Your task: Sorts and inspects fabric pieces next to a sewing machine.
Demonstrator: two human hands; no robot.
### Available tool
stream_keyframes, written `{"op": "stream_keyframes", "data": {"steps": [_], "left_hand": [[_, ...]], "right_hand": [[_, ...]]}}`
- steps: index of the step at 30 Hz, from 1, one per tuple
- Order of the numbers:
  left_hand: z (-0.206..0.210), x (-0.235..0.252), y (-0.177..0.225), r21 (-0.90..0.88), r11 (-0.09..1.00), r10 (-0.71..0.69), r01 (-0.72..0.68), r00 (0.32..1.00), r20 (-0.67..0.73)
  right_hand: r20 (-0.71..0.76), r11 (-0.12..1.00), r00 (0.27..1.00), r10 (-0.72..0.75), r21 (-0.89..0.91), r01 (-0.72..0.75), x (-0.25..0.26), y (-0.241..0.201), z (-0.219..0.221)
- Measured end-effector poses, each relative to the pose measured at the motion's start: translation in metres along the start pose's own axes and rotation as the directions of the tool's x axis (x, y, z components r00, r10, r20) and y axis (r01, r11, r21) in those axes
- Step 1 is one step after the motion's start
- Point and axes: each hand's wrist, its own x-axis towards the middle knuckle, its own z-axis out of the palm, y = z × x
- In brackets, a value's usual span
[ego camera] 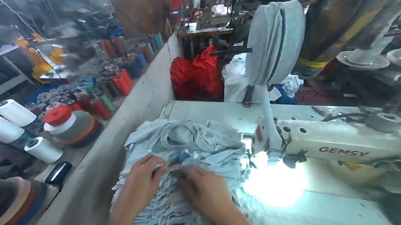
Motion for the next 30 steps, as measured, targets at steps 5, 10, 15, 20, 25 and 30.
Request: {"op": "stream_keyframes", "data": {"steps": [5,10,15,20,25,30], "left_hand": [[0.015,0.064,0.029,0.047,0.997,-0.076,0.065,0.949,0.306],[0.036,0.107,0.030,0.235,0.967,-0.225,0.096,0.751,0.621],[0.020,0.088,0.026,0.081,0.989,-0.149,0.126,0.825,0.545],[0.005,0.062,0.035,0.012,0.988,-0.151,0.155,0.939,0.309],[0.006,0.057,0.044,0.027,0.991,-0.133,0.130,0.962,0.238],[0.009,0.061,0.049,0.021,0.994,-0.106,0.104,0.973,0.204]], "right_hand": [[-0.097,0.985,0.983,0.154,0.096,-0.145,-0.045,0.044,-0.018],[-0.102,0.976,0.973,0.209,0.084,-0.201,-0.066,0.059,-0.021],[-0.073,0.979,0.979,0.189,0.093,-0.182,-0.052,0.055,-0.030],[-0.035,0.985,0.985,0.169,0.046,-0.168,-0.002,0.030,-0.038],[0.188,0.979,0.965,0.184,0.055,-0.198,0.035,0.018,-0.039],[0.161,0.983,0.980,0.117,0.122,-0.138,0.040,0.027,-0.028]]}}
